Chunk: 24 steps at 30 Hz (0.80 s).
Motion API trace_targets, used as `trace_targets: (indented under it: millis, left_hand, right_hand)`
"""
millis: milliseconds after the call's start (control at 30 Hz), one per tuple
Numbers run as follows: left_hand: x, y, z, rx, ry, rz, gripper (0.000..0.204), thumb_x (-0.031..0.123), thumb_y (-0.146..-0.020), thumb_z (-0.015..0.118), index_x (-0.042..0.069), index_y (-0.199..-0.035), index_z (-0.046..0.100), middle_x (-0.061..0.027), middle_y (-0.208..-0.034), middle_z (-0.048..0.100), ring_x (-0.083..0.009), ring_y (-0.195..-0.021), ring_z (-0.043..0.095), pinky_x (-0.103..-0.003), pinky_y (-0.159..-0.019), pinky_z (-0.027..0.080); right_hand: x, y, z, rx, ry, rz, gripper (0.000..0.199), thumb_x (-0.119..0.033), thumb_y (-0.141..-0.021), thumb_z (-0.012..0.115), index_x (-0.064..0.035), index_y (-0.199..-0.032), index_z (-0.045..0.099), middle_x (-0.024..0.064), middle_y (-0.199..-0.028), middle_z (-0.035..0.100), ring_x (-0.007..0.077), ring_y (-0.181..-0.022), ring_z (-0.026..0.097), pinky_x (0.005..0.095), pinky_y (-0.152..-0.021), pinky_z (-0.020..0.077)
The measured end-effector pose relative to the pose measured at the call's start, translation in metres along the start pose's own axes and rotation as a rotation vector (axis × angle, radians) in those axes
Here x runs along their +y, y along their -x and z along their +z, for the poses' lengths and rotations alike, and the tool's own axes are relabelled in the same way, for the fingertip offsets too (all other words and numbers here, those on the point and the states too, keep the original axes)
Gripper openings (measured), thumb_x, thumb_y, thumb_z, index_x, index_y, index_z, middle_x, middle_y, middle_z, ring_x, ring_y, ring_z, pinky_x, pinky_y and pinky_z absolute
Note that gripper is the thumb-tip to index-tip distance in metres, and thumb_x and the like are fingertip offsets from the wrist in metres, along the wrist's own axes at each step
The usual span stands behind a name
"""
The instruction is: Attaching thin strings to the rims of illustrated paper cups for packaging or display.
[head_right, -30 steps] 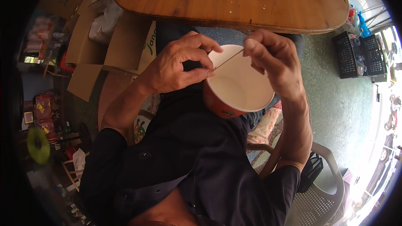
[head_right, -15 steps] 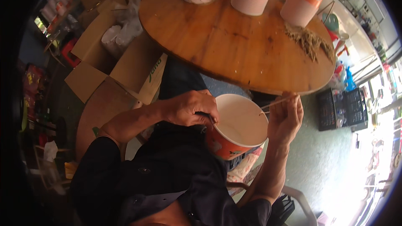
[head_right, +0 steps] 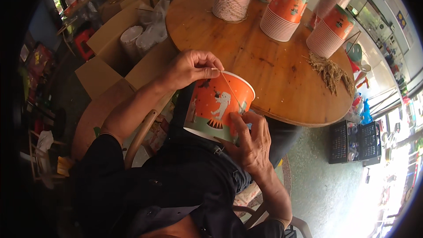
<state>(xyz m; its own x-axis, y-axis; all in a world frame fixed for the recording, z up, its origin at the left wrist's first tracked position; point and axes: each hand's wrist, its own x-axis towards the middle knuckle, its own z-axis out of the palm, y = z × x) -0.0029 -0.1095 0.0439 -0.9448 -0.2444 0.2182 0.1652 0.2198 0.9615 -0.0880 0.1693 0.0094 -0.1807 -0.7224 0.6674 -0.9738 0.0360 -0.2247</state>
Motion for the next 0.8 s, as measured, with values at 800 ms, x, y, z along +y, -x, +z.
trace_targets:
  millis: [800]
  left_hand:
    - [-0.059, -0.067, -0.077, 0.359, 0.137, -0.041, 0.037, 0.020, -0.105, 0.068, 0.000, -0.133, 0.056, -0.0118, -0.124, 0.069, -0.0165, -0.112, 0.067, -0.031, -0.088, 0.059]
  right_hand:
    - [0.273, -0.474, 0.043, 0.085, -0.851, 0.208, 0.081, -0.067, -0.094, 0.070, -0.0061, -0.144, 0.050, 0.0161, -0.117, 0.055, 0.0308, -0.097, 0.063, 0.0483, -0.082, 0.0644]
